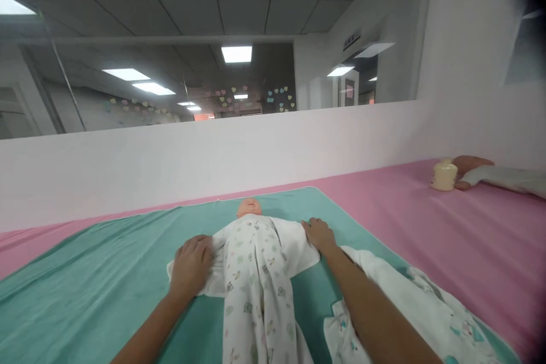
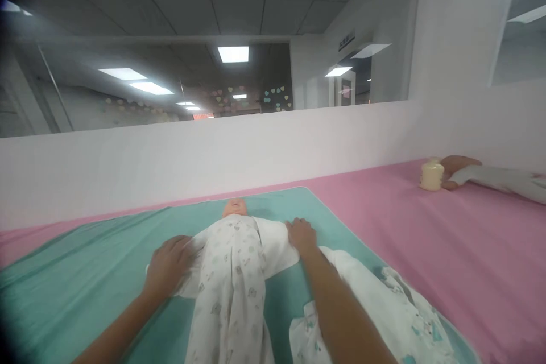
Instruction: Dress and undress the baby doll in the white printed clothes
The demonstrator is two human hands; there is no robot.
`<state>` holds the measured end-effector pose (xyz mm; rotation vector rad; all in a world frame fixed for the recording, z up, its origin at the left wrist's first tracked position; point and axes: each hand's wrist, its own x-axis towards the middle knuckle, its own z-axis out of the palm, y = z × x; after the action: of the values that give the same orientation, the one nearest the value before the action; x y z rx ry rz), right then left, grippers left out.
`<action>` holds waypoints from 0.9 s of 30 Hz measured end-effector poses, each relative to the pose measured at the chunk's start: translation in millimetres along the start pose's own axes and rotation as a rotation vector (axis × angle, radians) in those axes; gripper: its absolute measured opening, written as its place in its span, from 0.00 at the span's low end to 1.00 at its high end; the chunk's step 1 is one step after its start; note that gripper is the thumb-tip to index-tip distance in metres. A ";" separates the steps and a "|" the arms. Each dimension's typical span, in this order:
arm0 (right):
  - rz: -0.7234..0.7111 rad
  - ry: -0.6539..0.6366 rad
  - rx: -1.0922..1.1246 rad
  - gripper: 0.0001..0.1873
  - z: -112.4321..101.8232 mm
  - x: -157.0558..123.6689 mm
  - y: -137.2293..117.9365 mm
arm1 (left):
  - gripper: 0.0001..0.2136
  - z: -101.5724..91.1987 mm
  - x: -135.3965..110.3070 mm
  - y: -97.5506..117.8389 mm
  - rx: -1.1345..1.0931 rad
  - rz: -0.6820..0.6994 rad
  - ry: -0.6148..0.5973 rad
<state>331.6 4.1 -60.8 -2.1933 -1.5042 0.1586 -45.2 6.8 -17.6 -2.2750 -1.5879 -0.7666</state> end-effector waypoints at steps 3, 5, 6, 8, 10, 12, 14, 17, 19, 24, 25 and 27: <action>0.115 0.047 0.005 0.28 -1.5 6.9 0.5 | 0.17 -7.8 33.6 75.7 -0.037 0.191 -0.084; 0.144 0.034 0.011 0.26 -1.5 9.5 5.5 | 0.16 -2.3 58.6 124.3 0.030 0.271 -0.269; 0.146 0.019 0.017 0.24 -1.2 10.6 8.4 | 0.15 3.4 69.9 144.2 0.112 0.287 -0.414; 0.134 -0.012 0.034 0.19 -0.3 12.9 13.0 | 0.11 18.1 87.7 172.8 0.156 0.295 -0.524; 0.119 -0.026 0.060 0.16 0.7 15.6 15.1 | 0.10 32.4 98.0 187.0 0.181 0.287 -0.572; 0.117 -0.010 0.096 0.16 0.9 18.7 15.2 | 0.15 41.6 102.1 190.5 0.196 0.284 -0.586; 0.137 0.031 0.135 0.17 0.2 21.5 15.1 | 0.21 43.3 103.1 187.2 0.200 0.291 -0.593; 0.184 0.107 0.196 0.21 -2.2 23.2 17.4 | 0.27 35.0 104.2 175.5 0.193 0.309 -0.618; 0.213 0.165 0.235 0.23 -3.4 22.7 20.2 | 0.27 27.4 105.6 165.9 0.193 0.316 -0.643; 0.233 0.297 0.308 0.28 -0.4 20.8 22.3 | 0.24 22.4 104.5 155.4 0.237 0.297 -0.690; 0.222 0.310 0.319 0.29 1.2 20.9 21.6 | 0.23 24.7 102.9 157.5 0.238 0.309 -0.693; 0.189 0.316 0.333 0.30 4.8 21.7 19.9 | 0.19 31.5 99.0 164.6 0.223 0.356 -0.696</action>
<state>355.4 19.5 -70.2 -1.9774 -1.0188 0.1079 141.8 39.9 25.3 -2.6830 -1.3256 0.3155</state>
